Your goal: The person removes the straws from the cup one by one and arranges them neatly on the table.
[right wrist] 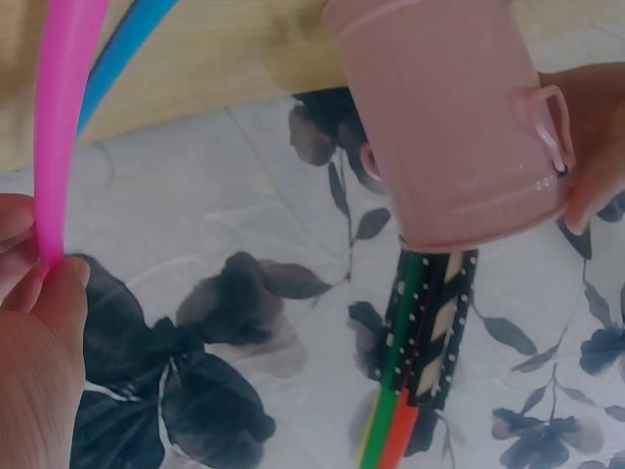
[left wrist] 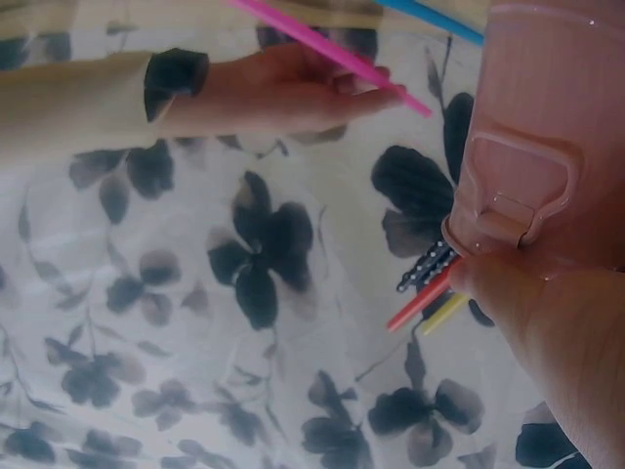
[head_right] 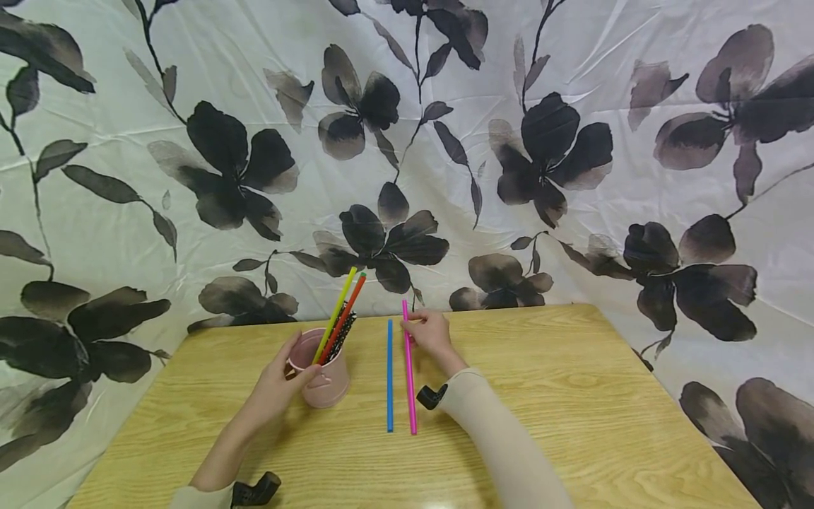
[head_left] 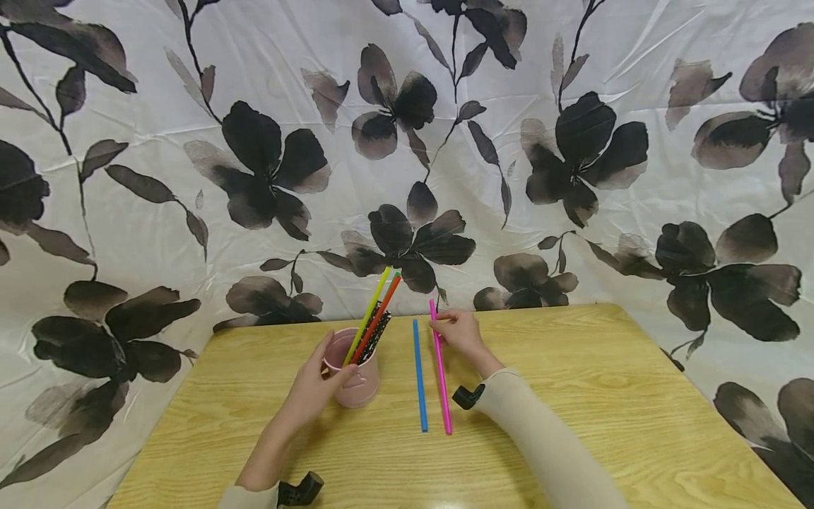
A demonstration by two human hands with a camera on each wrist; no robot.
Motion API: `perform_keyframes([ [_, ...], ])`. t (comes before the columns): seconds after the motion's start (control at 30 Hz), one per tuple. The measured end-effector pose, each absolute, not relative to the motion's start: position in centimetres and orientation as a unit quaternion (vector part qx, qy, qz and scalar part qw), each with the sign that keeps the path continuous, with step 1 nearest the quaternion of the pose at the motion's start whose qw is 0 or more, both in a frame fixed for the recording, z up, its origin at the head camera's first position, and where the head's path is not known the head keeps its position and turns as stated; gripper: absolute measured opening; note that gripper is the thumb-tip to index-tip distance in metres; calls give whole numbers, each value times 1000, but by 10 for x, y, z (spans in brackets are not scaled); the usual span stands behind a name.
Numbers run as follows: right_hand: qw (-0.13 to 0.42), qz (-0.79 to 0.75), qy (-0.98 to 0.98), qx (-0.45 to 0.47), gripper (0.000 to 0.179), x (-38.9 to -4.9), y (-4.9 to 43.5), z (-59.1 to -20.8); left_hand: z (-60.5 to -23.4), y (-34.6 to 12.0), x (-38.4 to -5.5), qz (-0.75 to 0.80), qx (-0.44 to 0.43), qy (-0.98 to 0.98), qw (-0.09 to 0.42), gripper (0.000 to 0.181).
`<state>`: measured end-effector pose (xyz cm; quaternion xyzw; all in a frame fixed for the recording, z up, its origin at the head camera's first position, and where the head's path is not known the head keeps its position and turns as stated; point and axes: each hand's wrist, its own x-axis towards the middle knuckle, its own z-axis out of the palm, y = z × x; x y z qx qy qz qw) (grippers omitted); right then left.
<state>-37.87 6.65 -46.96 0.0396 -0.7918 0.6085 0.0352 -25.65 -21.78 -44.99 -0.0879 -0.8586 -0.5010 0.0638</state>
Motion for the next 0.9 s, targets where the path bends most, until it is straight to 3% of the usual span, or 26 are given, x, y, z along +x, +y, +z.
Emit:
perform_keyframes([
  [0.63, 18, 589, -808, -7, 22, -384, 64, -496, -429, -210, -245, -519, -94, -848, 51, 79],
  [0.9, 12, 583, -812, -5, 20, -388, 63, -501, -453, -219, -259, -488, -92, -865, 68, 82],
])
